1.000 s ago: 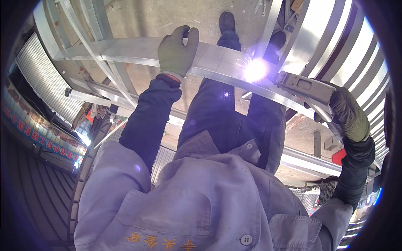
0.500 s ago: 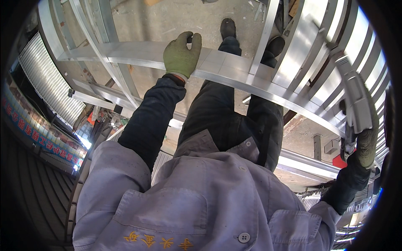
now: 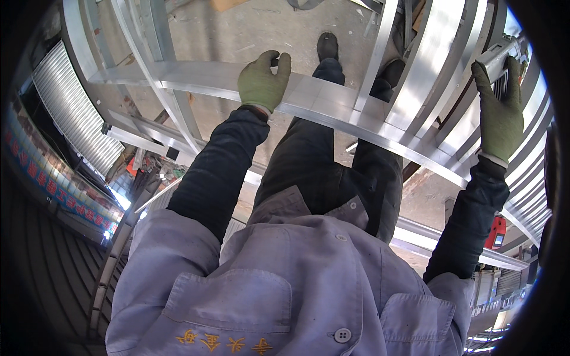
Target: The person positions metal bars onto a curved metal frame and welds them in place using a handheld welding tool. They repeat this process for multiple bars, moving along the frame to attach each piece.
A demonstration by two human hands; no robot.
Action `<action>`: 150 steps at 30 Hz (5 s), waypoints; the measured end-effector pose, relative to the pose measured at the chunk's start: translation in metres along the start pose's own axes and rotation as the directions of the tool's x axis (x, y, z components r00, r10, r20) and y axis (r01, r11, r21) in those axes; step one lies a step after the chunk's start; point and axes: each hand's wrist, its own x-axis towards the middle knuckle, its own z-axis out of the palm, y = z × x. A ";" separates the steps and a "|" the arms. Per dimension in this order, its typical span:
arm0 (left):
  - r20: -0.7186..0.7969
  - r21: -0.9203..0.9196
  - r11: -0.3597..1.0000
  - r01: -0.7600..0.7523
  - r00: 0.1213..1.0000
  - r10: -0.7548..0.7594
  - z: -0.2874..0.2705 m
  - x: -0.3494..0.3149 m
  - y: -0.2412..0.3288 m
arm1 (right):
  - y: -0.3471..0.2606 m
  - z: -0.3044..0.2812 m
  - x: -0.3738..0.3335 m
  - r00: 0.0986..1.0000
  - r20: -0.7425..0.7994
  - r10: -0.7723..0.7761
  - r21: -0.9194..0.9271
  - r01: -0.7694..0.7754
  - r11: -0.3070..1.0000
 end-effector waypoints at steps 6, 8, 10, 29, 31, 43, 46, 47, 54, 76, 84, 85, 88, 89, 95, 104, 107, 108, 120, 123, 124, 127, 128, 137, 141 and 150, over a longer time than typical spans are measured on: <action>0.000 -0.024 1.000 0.016 1.000 -0.016 -0.003 -0.002 0.001 | 0.002 0.021 0.010 0.998 0.052 0.042 -0.099 -0.037 0.994; -0.036 -0.025 1.000 0.008 0.999 -0.009 -0.001 -0.001 0.001 | -0.002 0.019 0.010 0.989 0.116 0.095 -0.080 -0.086 0.993; -0.031 -0.019 1.000 0.014 0.999 -0.015 -0.002 -0.003 0.001 | 0.000 0.030 0.005 0.998 0.051 0.042 -0.094 -0.037 0.995; -0.294 -0.096 0.916 -0.390 0.890 0.348 -0.009 -0.023 -0.020 | -0.096 -0.048 -0.170 0.966 0.118 -0.232 0.180 0.209 0.961; -0.201 -0.171 0.906 -0.387 0.914 0.353 -0.034 -0.052 -0.004 | -0.099 -0.046 -0.204 0.962 0.160 -0.222 0.170 0.195 0.966; -0.652 -0.328 0.889 -0.319 0.757 0.031 -0.148 -0.247 -0.215 | -0.138 -0.032 -0.245 0.868 0.466 -0.174 0.083 0.153 0.985; -0.564 -0.356 0.934 0.016 0.794 -0.229 -0.141 -0.271 -0.313 | -0.128 -0.023 -0.240 0.919 0.352 -0.176 0.092 0.153 0.984; -0.568 -0.375 0.925 0.059 0.774 -0.280 -0.134 -0.282 -0.341 | -0.144 -0.036 -0.240 0.916 0.374 -0.142 0.087 0.118 0.989; -0.062 -0.428 0.846 0.318 0.924 -0.378 -0.066 -0.278 -0.448 | -0.146 -0.060 -0.266 0.925 0.376 0.049 0.080 -0.085 0.993; -0.382 -0.546 0.769 -0.332 0.916 0.124 -0.227 -0.120 -0.267 | -0.177 -0.050 -0.320 0.935 0.322 0.146 0.369 -0.266 0.890; -0.270 -0.477 0.766 -0.431 0.901 0.339 -0.291 -0.097 -0.169 | -0.280 -0.150 -0.265 0.985 0.087 -0.149 0.715 0.043 0.698; -0.287 -0.495 0.731 -0.470 0.882 0.373 -0.295 -0.103 -0.159 | -0.297 -0.167 -0.265 0.977 0.080 -0.197 0.681 0.091 0.727; -0.274 -0.306 0.903 -0.302 0.936 0.220 -0.321 -0.137 -0.146 | -0.349 -0.189 -0.256 0.908 -0.080 -0.411 0.726 0.336 0.600; -0.254 -0.363 0.859 -0.362 0.925 0.282 -0.310 -0.126 -0.143 | -0.352 -0.197 -0.257 0.907 -0.022 -0.420 0.748 0.294 0.596; -0.412 -0.161 0.774 -0.612 0.754 0.511 -0.276 -0.096 -0.201 | -0.430 -0.230 -0.245 0.769 0.135 -0.625 0.873 0.207 0.442; -0.208 -0.658 0.629 -0.414 0.903 0.377 -0.352 -0.209 -0.151 | -0.473 -0.205 -0.251 0.800 0.211 -0.561 0.955 -0.046 0.293; 0.009 -0.853 0.477 -0.211 0.909 0.417 -0.263 -0.204 -0.270 | -0.484 -0.218 -0.262 0.776 0.255 -0.577 0.930 -0.033 0.367; 0.136 -0.842 0.525 -0.124 0.893 0.428 -0.241 -0.217 -0.303 | -0.482 -0.216 -0.260 0.777 0.264 -0.572 0.927 -0.041 0.372; 0.292 -0.352 0.930 0.103 0.956 0.004 -0.098 -0.294 -0.385 | -0.473 -0.177 -0.192 0.820 0.400 -0.409 0.900 -0.267 0.345; 0.206 -0.239 0.966 -0.094 0.968 0.145 -0.105 -0.233 -0.350 | -0.457 -0.146 -0.186 0.843 0.330 -0.426 0.853 -0.073 0.516; 0.164 -0.196 0.969 -0.152 0.969 0.185 -0.114 -0.213 -0.333 | -0.453 -0.128 -0.195 0.840 0.295 -0.455 0.828 0.013 0.561; 0.097 -0.065 0.965 -0.256 0.960 0.261 -0.170 -0.140 -0.259 | -0.432 -0.094 -0.236 0.710 0.380 -0.593 0.830 0.021 0.557; 0.089 -0.079 0.960 -0.267 0.958 0.273 -0.191 -0.120 -0.230 | -0.424 -0.098 -0.252 0.626 0.412 -0.662 0.853 -0.011 0.521; -0.051 -0.529 0.836 -0.143 0.989 0.137 -0.291 -0.043 -0.010 | -0.367 -0.043 -0.213 0.671 0.332 -0.663 0.657 0.340 0.673; 0.053 -0.711 0.687 -0.152 0.962 0.268 -0.222 -0.095 -0.075 | -0.325 -0.061 -0.137 0.696 0.031 -0.717 0.693 0.503 0.517; 0.344 -0.488 0.838 0.245 0.936 -0.073 -0.116 -0.378 -0.255 | -0.306 -0.135 0.064 0.803 0.405 -0.437 0.818 -0.532 -0.219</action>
